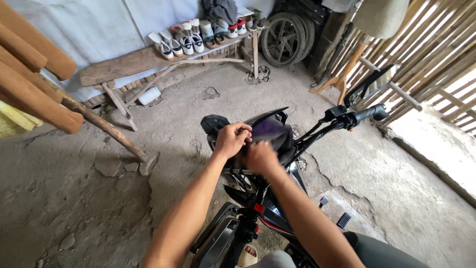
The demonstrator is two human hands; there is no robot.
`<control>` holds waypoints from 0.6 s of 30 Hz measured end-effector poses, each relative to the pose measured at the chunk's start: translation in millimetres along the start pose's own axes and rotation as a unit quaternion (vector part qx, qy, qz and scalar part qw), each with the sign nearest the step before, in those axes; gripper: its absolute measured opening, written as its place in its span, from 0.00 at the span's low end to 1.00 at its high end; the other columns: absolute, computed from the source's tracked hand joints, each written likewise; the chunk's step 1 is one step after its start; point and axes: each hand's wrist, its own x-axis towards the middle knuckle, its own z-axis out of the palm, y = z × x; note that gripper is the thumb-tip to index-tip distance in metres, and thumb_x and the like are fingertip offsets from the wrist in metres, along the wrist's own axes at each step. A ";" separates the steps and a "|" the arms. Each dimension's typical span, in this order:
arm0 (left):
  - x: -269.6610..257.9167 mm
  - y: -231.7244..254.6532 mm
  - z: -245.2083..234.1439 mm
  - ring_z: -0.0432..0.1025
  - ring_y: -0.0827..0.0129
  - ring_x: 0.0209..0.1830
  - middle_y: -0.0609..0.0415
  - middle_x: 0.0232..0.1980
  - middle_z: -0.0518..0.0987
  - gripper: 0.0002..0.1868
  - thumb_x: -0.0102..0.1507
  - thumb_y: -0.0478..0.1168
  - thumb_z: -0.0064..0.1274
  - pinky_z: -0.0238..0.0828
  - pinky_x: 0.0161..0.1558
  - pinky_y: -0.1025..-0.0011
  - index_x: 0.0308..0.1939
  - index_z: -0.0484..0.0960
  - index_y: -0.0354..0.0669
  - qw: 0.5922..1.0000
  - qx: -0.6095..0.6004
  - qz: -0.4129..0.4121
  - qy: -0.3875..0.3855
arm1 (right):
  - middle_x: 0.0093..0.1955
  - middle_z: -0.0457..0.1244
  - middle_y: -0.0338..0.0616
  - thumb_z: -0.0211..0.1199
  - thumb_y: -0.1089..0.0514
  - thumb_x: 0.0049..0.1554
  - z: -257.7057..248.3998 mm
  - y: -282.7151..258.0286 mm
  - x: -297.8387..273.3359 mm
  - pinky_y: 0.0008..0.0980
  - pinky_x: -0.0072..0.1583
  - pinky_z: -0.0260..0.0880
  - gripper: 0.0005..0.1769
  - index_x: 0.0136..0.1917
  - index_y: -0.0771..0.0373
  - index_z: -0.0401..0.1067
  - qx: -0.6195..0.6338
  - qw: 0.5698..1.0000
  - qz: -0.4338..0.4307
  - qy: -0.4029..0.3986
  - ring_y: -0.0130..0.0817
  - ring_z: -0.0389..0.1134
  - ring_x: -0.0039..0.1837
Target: The person wipes the front of a black motorcycle with a purple cloth. They clean the headlight, handlebars, instrument cluster, and front fender in sequence.
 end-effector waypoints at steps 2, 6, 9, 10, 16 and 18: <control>-1.1 -1.1 0.5 0.83 0.72 0.36 0.52 0.38 0.87 0.10 0.66 0.35 0.51 0.80 0.36 0.74 0.47 0.85 0.35 1.000 -0.004 0.010 -0.008 | 0.46 0.66 0.66 0.60 0.40 0.55 -20.9 -21.3 -19.3 0.54 0.60 0.65 0.28 0.44 0.71 0.76 0.083 0.994 0.030 0.059 0.61 0.66 0.53; 0.9 0.1 -9.2 0.83 0.73 0.38 0.51 0.39 0.87 0.10 0.66 0.35 0.52 0.80 0.40 0.76 0.48 0.84 0.34 0.999 0.000 0.041 -0.031 | 0.50 0.65 0.67 0.62 0.38 0.53 -19.6 20.8 -5.4 0.54 0.63 0.63 0.31 0.47 0.73 0.74 0.119 0.986 0.119 0.014 0.63 0.65 0.58; -10.3 -9.6 -9.9 0.83 0.73 0.37 0.49 0.38 0.87 0.10 0.66 0.35 0.52 0.80 0.39 0.76 0.48 0.83 0.34 0.999 -0.009 0.032 -0.030 | 0.56 0.65 0.69 0.57 0.46 0.60 26.6 -12.8 -13.3 0.53 0.66 0.65 0.25 0.53 0.73 0.72 0.082 0.985 0.148 0.031 0.64 0.65 0.62; -0.9 -8.2 -9.1 0.83 0.72 0.36 0.49 0.37 0.87 0.10 0.66 0.34 0.52 0.80 0.39 0.75 0.48 0.83 0.33 0.999 -0.019 0.036 -0.029 | 0.58 0.65 0.69 0.54 0.51 0.64 31.5 -19.5 -12.9 0.52 0.66 0.66 0.20 0.56 0.72 0.72 0.060 0.983 0.164 0.062 0.65 0.65 0.64; 1.2 -9.6 -7.6 0.83 0.72 0.37 0.50 0.38 0.86 0.09 0.66 0.34 0.52 0.80 0.38 0.75 0.47 0.83 0.33 0.996 -0.063 0.021 -0.055 | 0.63 0.60 0.74 0.61 0.55 0.39 -29.1 -26.9 -58.2 0.58 0.60 0.65 0.32 0.57 0.71 0.71 0.115 0.976 0.119 0.139 0.75 0.58 0.64; 5.7 -8.1 -9.4 0.83 0.72 0.37 0.49 0.37 0.87 0.09 0.66 0.34 0.52 0.80 0.37 0.75 0.46 0.85 0.33 0.998 -0.049 0.012 -0.048 | 0.64 0.62 0.62 0.60 0.56 0.48 -53.9 -26.5 -63.6 0.61 0.62 0.65 0.24 0.57 0.66 0.71 0.096 0.978 0.182 0.028 0.65 0.60 0.69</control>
